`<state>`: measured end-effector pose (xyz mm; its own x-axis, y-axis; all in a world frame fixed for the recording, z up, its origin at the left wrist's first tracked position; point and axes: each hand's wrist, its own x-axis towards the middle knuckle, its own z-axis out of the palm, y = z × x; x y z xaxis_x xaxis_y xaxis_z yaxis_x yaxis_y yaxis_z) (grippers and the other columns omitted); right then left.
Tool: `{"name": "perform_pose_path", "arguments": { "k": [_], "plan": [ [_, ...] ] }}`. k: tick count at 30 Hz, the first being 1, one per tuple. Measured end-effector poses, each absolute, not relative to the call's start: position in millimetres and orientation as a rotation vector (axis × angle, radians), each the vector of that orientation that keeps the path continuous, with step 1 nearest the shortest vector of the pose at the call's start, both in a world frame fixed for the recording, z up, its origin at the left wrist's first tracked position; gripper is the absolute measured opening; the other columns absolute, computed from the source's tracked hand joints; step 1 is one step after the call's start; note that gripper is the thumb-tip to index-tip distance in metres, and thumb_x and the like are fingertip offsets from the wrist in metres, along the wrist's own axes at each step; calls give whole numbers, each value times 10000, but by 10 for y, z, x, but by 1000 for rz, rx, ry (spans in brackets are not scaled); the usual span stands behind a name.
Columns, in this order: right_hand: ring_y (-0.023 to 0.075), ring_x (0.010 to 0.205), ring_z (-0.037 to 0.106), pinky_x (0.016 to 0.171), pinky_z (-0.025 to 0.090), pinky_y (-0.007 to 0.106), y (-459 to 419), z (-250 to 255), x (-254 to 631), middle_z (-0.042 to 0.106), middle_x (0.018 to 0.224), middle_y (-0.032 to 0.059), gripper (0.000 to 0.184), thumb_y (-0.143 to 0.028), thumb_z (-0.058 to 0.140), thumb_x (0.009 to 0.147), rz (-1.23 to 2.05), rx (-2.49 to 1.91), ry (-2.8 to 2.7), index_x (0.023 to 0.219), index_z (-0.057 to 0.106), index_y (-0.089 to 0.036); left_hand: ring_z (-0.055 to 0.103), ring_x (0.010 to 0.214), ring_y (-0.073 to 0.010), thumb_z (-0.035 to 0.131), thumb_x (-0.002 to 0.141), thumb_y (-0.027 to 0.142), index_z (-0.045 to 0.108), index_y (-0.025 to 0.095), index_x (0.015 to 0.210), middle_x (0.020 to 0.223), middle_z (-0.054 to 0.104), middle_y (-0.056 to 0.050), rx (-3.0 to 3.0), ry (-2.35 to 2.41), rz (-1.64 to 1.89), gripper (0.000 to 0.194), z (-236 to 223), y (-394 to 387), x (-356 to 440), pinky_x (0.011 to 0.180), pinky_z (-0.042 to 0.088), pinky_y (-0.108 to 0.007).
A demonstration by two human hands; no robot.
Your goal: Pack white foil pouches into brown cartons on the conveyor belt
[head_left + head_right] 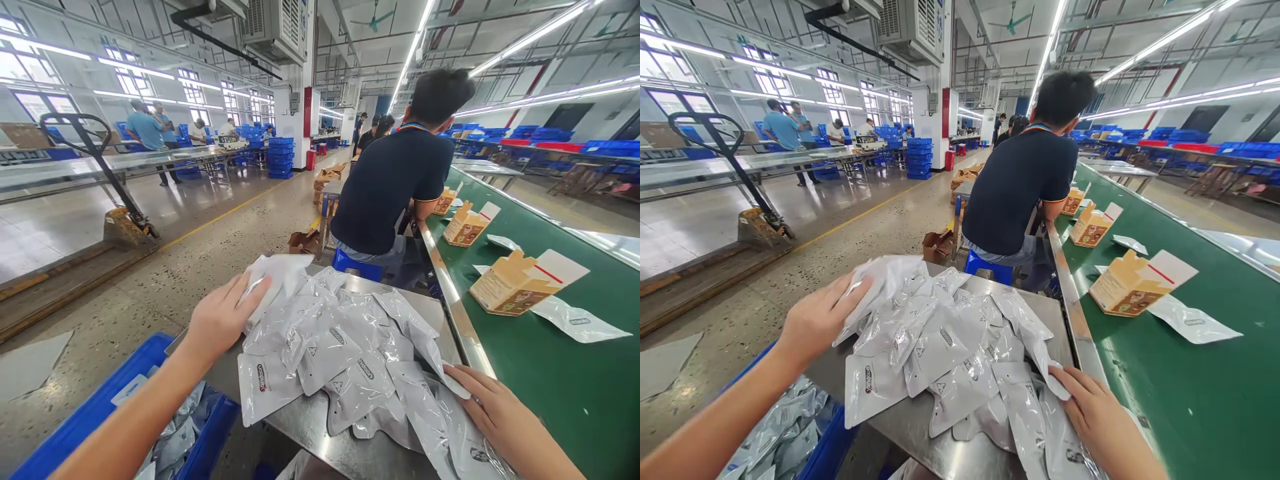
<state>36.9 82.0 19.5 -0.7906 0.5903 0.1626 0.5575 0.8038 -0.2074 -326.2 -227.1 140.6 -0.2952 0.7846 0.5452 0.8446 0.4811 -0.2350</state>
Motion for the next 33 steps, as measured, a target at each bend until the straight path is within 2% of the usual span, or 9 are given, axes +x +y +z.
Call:
{"name": "perform_pose_path", "arguments": {
  "k": [3,7,12,15,20,24,26,29,33],
  "plan": [
    [268,1050,615,853,549,424,823,227,345,635,1185,41,506,-511,312,854,274,-915,-2770,1151,644,-272,593,1119,-217,292,825,51,567,323,1249,1277,583,-52,-1314,-2093,-61,574,760,-2766,-3253,990,444,-390],
    [296,1091,587,893,520,442,806,361,288,615,1218,64,600,-680,434,770,369,-996,-2780,1138,646,-257,353,1333,-334,355,789,54,546,252,1285,1415,428,-135,-1301,-2166,-153,567,184,-2899,-3185,1035,383,-496],
    [317,1175,519,948,467,458,715,598,204,517,1326,153,754,-676,442,771,483,-1068,-2656,1307,485,-148,174,1402,-354,402,759,129,157,379,1458,1540,189,-48,-1335,-2213,-447,782,105,-2864,-3163,1090,213,-617],
    [305,1227,467,992,416,476,656,699,125,474,1369,135,684,-643,378,833,518,-1064,-2642,1335,450,-184,154,1409,-342,359,788,167,179,452,1430,1546,160,45,-1305,-2279,-678,725,145,-2944,-3252,1112,135,-626],
    [297,1245,436,1016,351,528,678,680,11,477,1358,115,601,-602,278,889,347,-1145,-2712,1300,498,-223,178,1404,-331,325,892,288,225,492,1398,1524,203,124,-1099,-2336,-938,555,105,-2990,-3308,1118,178,-608],
    [324,1318,330,1003,285,622,754,588,-123,404,1422,88,514,-541,263,924,100,-1298,-2741,1357,439,-326,231,1382,-366,347,926,342,356,325,1393,1494,303,-90,-961,-2434,-633,467,72,-2808,-3205,1055,204,-664],
    [344,1277,385,952,343,618,783,539,-200,415,1412,95,500,-525,276,928,91,-1347,-2800,1376,408,-346,296,1353,-366,323,930,385,475,226,1319,1434,389,-153,-910,-2470,-583,446,105,-2691,-3155,1059,208,-642],
    [339,1142,514,864,446,504,809,467,-277,484,1332,139,514,-486,358,910,126,-1332,-2856,1380,413,-284,388,1295,-350,243,934,426,528,117,1255,1372,459,-188,-735,-2536,-669,530,200,-2545,-3129,1072,233,-592],
    [338,1132,518,839,449,436,818,441,-285,473,1326,166,508,-415,404,904,127,-1306,-2886,1376,414,-227,396,1280,-351,214,927,436,530,85,1243,1371,461,-183,-623,-2617,-711,568,298,-2424,-3182,1072,234,-583]
  ]
}}
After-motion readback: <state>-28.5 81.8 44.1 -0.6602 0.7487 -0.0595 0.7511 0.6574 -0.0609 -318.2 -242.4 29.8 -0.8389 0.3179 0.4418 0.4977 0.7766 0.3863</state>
